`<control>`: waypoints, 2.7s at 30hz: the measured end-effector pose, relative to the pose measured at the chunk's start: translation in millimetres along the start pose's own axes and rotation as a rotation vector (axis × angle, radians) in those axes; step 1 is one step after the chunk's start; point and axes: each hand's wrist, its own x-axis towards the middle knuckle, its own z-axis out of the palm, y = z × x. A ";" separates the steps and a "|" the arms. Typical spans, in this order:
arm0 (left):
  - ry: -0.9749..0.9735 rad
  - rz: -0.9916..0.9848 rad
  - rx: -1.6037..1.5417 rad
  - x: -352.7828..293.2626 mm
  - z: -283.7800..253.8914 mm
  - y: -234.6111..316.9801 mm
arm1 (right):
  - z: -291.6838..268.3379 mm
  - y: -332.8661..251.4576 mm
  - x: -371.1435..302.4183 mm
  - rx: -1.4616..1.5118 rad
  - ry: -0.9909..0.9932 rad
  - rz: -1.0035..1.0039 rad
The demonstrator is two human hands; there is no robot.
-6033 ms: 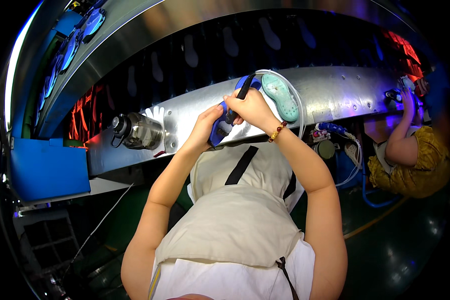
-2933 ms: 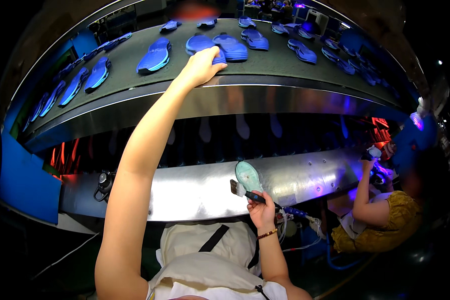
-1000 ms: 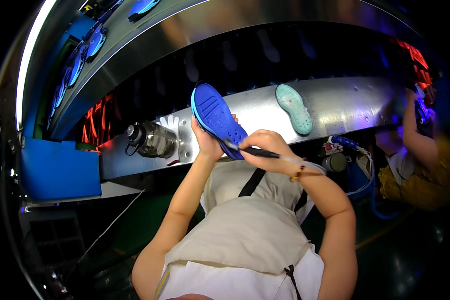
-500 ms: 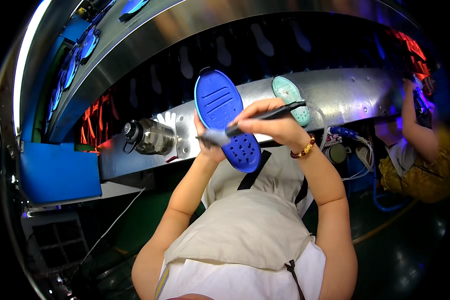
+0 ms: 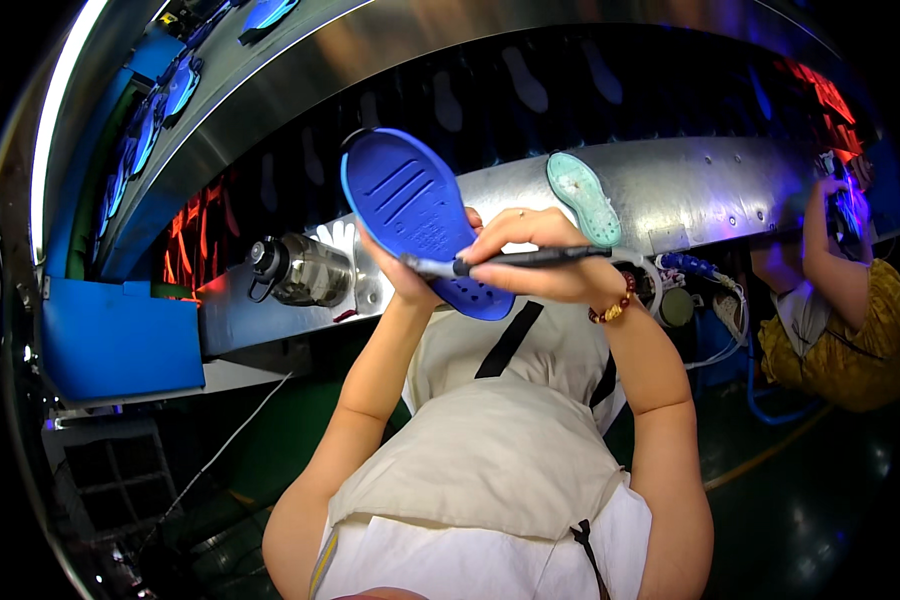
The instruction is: The person picks up blue shoe soles from a conveyor belt and wipes the interior surface with a handheld cleaning tool before placing them back on the belt.
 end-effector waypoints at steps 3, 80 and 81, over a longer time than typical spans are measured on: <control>0.015 0.007 -0.097 1.7 0.3 3.5 | -6.5 -4.8 -4.3 0.317 -0.157 0.072; 0.105 -0.270 -0.273 10.6 -31.7 -4.4 | -19.6 -6.5 -30.2 0.129 0.217 0.335; 0.115 -0.317 -0.304 13.4 -28.1 -9.2 | -17.7 5.0 -27.2 0.134 0.232 0.409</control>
